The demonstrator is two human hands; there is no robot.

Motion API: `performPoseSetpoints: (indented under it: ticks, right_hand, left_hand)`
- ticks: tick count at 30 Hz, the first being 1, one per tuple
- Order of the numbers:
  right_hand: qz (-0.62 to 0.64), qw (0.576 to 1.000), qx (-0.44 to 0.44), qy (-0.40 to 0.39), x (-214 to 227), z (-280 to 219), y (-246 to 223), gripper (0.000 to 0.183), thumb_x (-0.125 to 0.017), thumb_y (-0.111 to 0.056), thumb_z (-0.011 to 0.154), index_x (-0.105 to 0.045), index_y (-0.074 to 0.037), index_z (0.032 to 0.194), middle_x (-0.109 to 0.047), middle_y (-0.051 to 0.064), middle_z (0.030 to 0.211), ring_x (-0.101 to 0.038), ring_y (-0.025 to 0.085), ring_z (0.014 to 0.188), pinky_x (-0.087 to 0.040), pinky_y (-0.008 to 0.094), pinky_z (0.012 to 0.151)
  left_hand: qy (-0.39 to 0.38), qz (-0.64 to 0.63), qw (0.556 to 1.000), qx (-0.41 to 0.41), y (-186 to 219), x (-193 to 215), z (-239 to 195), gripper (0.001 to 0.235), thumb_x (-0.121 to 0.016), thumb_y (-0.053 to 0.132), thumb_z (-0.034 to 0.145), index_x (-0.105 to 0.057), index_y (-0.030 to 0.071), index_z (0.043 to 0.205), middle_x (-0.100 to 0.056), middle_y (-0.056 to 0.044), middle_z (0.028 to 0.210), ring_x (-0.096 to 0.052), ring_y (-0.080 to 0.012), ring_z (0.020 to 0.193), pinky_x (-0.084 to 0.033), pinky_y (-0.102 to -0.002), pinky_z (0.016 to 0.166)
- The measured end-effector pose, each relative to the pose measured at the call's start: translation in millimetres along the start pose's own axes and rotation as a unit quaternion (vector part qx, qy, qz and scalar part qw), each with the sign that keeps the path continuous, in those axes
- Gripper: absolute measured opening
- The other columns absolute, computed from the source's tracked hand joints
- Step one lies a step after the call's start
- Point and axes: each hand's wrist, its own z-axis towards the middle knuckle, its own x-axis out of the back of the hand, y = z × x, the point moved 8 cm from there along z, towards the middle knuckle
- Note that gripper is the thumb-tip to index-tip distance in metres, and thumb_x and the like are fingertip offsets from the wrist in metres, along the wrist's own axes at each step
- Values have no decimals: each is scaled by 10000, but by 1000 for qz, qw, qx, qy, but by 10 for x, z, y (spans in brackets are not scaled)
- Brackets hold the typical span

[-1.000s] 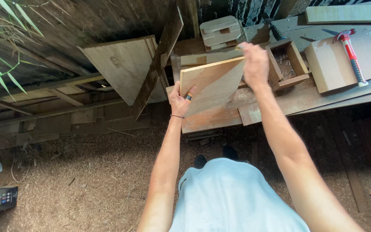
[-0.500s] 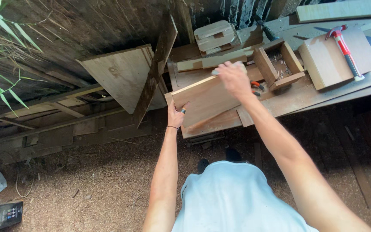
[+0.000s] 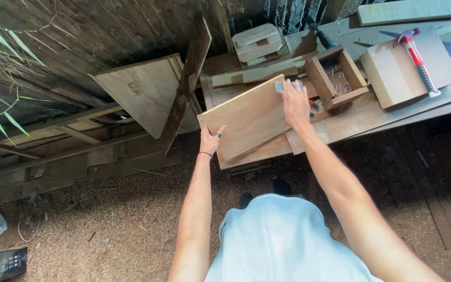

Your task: The person smooths the edges and surfaces of several small wooden pieces using sandpaper and a metal file. They handle each piece individually, turning them over to work on different sides and edges.

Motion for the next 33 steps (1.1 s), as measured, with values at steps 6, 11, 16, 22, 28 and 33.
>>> performPoseSetpoints:
  ticks: [6,11,16,22,28,33]
  right_hand:
    - [78,995,-50,44,-53,51,237,356,-484,-208,1144,-598,20,1392,-615,216,1385,-587,411,1268,-462,497,1072]
    - [125,976,-47,173,40,231,154,253,-622,-133,1054,-677,22,1247,-641,199,1081,-650,339,975,-517,411,850]
    - [120,989,15,88,-79,47,185,232,-678,-128,998,-710,-38,1210,-648,139,985,-638,327,941,-511,412,821]
    - [-40,998,34,-33,-52,-113,197,110,-696,-168,963,-769,-119,1028,-686,65,913,-651,297,884,-484,487,777]
    - [77,988,91,98,78,305,-75,250,-683,-197,1036,-717,-71,1250,-721,90,1203,-664,295,1124,-507,474,971]
    - [16,995,98,20,-249,32,-40,217,-708,-226,954,-775,-122,1132,-741,76,1212,-665,307,1205,-465,515,1005]
  left_hand:
    - [-13,-66,997,24,-151,4,50,423,-797,160,904,-600,-2,1241,-721,-100,1186,-682,-161,1057,-557,-313,921]
    - [-28,-91,995,19,-209,-9,91,407,-792,129,912,-597,-1,1244,-718,-99,1191,-676,-149,1060,-553,-305,929]
    - [-20,-88,996,27,-267,-9,177,418,-797,124,912,-597,-6,1256,-719,-108,1200,-679,-158,1065,-548,-310,934]
    - [-18,-125,991,45,-411,48,168,459,-785,114,898,-582,8,1295,-703,-90,1235,-669,-159,1114,-542,-311,965]
    - [-32,-122,989,78,-433,-31,181,437,-780,109,907,-595,7,1290,-707,-96,1236,-670,-165,1108,-547,-318,960]
    - [-30,-146,983,111,-359,-74,184,424,-768,108,923,-592,2,1294,-705,-108,1239,-676,-187,1102,-563,-347,941]
